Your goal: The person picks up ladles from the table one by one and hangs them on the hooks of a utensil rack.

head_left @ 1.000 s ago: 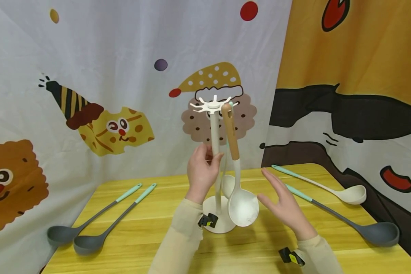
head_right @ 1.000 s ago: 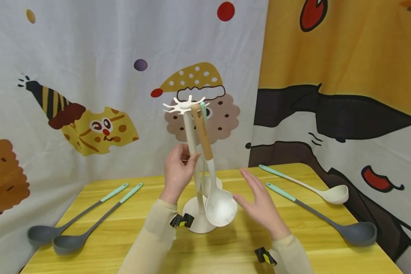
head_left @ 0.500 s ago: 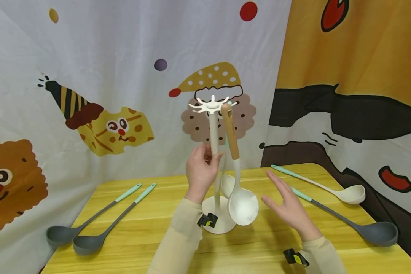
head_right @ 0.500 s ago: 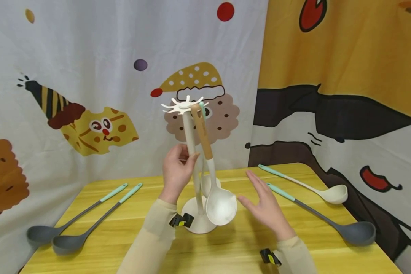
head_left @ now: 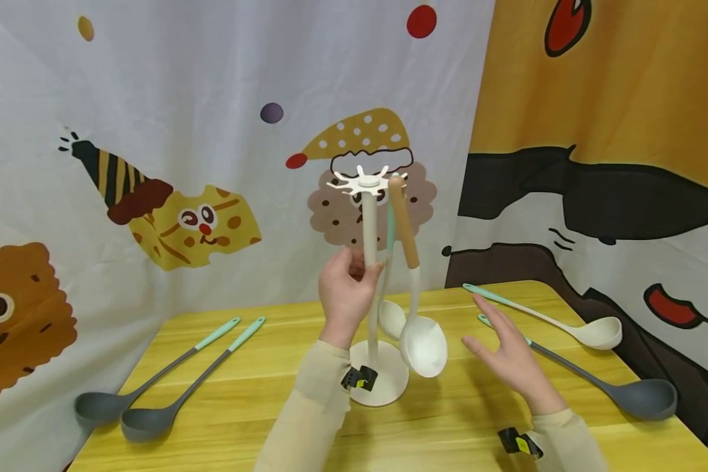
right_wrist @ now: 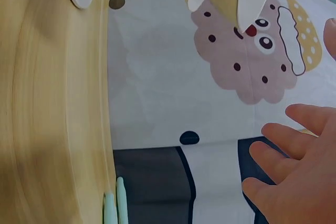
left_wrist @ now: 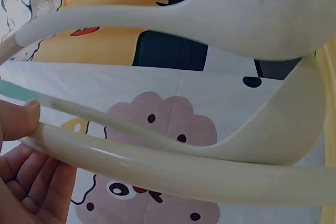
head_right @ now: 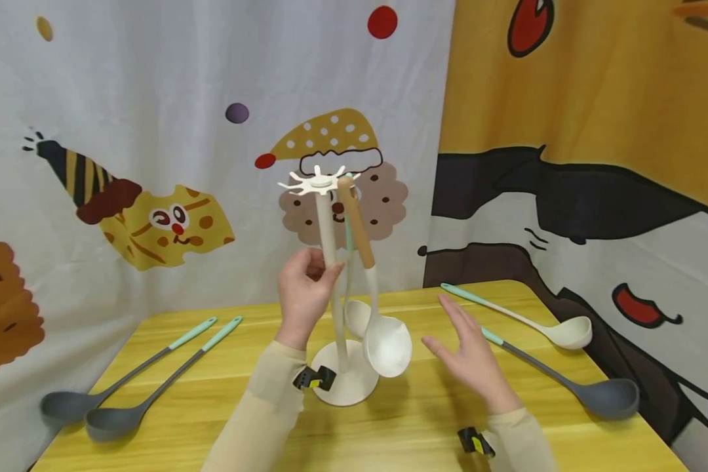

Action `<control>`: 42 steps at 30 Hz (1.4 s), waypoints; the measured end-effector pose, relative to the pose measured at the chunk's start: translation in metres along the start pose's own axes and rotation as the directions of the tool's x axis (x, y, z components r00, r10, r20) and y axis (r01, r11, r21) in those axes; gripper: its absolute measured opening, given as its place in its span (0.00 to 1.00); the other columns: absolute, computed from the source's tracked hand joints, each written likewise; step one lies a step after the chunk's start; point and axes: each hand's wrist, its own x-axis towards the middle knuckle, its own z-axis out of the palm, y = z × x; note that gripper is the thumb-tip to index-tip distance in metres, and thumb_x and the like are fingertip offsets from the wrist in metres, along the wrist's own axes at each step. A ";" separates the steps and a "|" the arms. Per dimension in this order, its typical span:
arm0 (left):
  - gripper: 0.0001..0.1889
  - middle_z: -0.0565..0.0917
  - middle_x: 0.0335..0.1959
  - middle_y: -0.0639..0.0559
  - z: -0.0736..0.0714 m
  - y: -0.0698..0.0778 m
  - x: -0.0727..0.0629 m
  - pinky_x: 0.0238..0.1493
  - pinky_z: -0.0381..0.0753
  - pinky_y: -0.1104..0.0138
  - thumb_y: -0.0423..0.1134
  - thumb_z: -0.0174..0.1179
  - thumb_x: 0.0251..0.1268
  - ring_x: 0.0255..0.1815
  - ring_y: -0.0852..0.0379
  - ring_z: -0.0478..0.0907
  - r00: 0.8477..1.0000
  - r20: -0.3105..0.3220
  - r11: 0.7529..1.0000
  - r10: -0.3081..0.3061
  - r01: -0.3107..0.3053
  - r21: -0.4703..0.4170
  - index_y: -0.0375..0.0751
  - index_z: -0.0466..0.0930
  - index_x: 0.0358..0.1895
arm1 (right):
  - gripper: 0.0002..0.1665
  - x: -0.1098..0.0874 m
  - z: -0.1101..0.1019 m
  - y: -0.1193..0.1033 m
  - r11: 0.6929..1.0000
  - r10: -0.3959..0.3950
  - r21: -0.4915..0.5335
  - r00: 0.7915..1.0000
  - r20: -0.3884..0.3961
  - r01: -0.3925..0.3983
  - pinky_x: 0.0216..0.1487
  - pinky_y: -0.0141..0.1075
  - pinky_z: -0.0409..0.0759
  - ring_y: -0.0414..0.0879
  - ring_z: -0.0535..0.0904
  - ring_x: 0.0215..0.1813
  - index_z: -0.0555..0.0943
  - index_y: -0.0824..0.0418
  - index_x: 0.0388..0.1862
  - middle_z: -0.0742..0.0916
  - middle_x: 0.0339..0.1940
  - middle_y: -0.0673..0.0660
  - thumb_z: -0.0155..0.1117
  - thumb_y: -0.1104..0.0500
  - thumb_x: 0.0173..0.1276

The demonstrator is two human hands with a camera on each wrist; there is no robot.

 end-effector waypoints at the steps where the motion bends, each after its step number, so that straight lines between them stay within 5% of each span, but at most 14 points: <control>1: 0.11 0.80 0.24 0.50 0.001 0.000 0.000 0.25 0.79 0.65 0.37 0.73 0.56 0.23 0.55 0.78 1.000 -0.006 1.000 -0.001 0.001 0.003 0.38 0.78 0.30 | 0.46 0.000 -0.001 0.001 1.000 0.005 -0.001 1.000 0.000 -0.005 0.59 0.73 0.59 0.72 0.58 0.72 0.58 0.62 0.79 0.64 0.75 0.69 0.68 0.56 0.68; 23: 0.14 0.77 0.24 0.50 0.014 -0.006 0.008 0.24 0.75 0.64 0.40 0.75 0.53 0.23 0.55 0.76 0.978 -0.206 0.994 -0.018 0.039 0.101 0.40 0.77 0.28 | 0.46 -0.001 -0.011 0.027 0.995 0.091 -0.047 0.996 0.009 -0.091 0.60 0.72 0.59 0.73 0.57 0.72 0.54 0.59 0.80 0.63 0.75 0.71 0.65 0.51 0.71; 42: 0.14 0.76 0.25 0.51 0.027 -0.009 0.007 0.27 0.73 0.63 0.41 0.75 0.54 0.26 0.54 0.75 0.958 -0.284 0.986 -0.043 0.087 0.146 0.41 0.77 0.28 | 0.46 -0.004 -0.016 0.038 0.992 0.108 -0.063 0.994 -0.015 -0.109 0.59 0.72 0.60 0.74 0.57 0.71 0.55 0.63 0.79 0.64 0.74 0.73 0.65 0.51 0.71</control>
